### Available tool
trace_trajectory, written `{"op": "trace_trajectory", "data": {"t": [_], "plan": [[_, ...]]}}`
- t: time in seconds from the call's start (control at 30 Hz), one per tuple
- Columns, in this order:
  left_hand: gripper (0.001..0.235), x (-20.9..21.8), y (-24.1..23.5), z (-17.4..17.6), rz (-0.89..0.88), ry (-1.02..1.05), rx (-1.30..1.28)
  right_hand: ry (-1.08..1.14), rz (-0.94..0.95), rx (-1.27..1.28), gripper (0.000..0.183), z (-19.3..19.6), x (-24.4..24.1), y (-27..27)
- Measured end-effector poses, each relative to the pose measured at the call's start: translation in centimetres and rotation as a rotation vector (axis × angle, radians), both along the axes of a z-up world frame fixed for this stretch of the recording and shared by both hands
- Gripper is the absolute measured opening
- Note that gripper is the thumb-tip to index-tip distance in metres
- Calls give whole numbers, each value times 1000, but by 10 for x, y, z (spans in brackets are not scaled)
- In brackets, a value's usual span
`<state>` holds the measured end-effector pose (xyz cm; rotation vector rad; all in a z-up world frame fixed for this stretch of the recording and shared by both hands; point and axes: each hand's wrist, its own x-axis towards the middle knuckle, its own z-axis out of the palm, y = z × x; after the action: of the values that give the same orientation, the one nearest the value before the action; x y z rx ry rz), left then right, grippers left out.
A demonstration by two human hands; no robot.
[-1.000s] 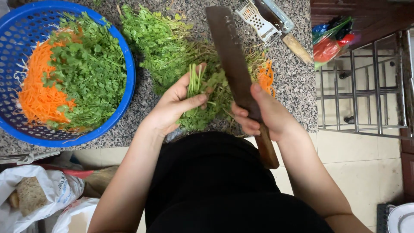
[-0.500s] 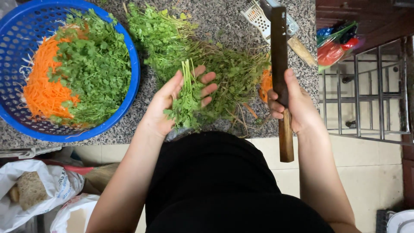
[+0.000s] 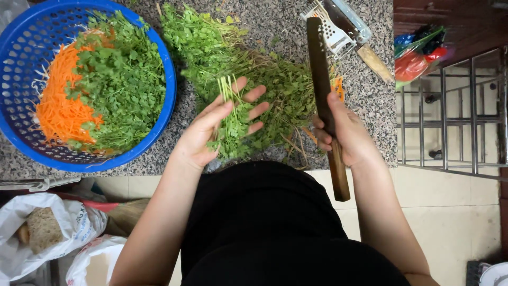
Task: Trim and clean bundles of cilantro on a kitchen counter for food preparation.
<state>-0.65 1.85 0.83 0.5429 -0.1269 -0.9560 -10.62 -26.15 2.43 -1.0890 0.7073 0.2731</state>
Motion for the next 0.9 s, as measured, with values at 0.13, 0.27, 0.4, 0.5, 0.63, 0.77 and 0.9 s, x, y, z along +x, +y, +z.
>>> {"op": "trace_trajectory", "data": {"t": [0.13,0.27,0.4,0.5,0.63,0.77,0.9], "plan": [[79,2,5,-5,26,-7,98,-2,21,18,42,-7,1,0],[86,11,15,-37,7,-182,578,-49,42,7,51,2,-1,0],[107,11,19,-34,-55,-845,1416,-70,68,-28,70,9,-4,-2],[47,3,4,-10,-376,-693,1431,-96,76,-38,70,14,-7,-3],[30,-18,-18,-67,-430,-1008,1309,-58,41,-37,72,10,-15,-4],[31,-33,-48,-100,-308,-1379,1112,-51,19,0,74,7,-22,-4],[22,-44,-71,-144,-498,-1561,1228,-34,-9,2,74,8,-28,-5]]}}
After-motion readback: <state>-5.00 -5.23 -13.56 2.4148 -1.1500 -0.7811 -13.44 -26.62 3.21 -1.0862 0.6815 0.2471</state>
